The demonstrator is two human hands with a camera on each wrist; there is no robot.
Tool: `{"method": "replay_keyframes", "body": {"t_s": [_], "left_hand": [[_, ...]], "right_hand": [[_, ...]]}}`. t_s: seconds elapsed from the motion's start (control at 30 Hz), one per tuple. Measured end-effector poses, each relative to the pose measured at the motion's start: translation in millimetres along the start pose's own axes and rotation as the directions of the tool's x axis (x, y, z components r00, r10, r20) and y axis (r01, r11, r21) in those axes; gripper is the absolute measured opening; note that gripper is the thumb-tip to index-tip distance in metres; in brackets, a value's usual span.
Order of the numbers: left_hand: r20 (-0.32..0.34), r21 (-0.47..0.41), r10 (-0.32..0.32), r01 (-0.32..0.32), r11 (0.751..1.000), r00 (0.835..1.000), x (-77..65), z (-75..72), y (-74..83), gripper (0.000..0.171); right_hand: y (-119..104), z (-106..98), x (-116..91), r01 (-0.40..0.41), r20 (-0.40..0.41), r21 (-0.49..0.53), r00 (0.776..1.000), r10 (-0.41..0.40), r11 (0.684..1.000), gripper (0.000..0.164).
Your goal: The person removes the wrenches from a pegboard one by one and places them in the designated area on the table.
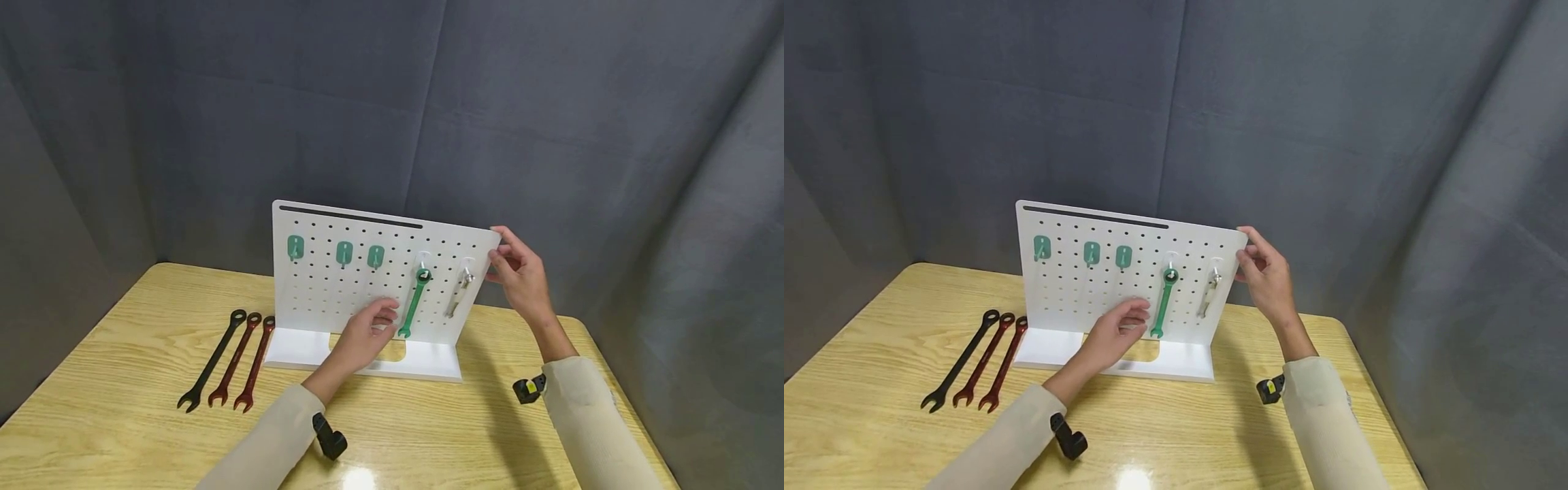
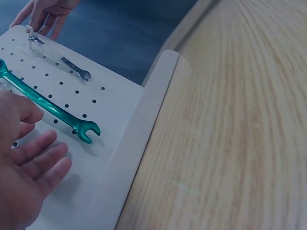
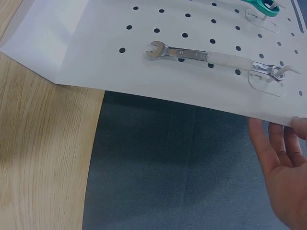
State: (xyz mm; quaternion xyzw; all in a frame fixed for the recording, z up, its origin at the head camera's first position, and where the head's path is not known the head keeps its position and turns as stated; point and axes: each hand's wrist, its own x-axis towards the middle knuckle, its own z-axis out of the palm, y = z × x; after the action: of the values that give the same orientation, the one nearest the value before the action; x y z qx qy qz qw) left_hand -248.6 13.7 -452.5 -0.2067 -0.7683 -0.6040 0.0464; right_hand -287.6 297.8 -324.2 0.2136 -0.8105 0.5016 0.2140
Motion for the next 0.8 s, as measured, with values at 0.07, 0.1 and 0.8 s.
{"method": "replay_keyframes", "body": {"t_s": [0.07, 0.1, 0.8], "left_hand": [[0.010, -0.019, 0.005, -0.005, 1.000, 1.000, 1.2, 0.3, 0.1, 0.030], [0.016, -0.029, 0.008, -0.007, 1.000, 1.000, 1.7, 0.5, 0.3, 0.028], [0.140, -0.110, 0.018, -0.003, 0.994, 0.990, 8.3, 4.0, -0.4, 0.039]], "right_hand": [[0.3, 0.1, -0.2, 0.000, -0.001, -0.006, 1.000, 0.000, 1.000, 0.042], [0.4, 0.1, -0.3, -0.001, -0.003, -0.007, 1.000, 0.001, 1.000, 0.042], [-3.1, 1.3, -0.5, -0.005, -0.010, 0.003, 1.000, 0.005, 1.000, 0.043]]}}
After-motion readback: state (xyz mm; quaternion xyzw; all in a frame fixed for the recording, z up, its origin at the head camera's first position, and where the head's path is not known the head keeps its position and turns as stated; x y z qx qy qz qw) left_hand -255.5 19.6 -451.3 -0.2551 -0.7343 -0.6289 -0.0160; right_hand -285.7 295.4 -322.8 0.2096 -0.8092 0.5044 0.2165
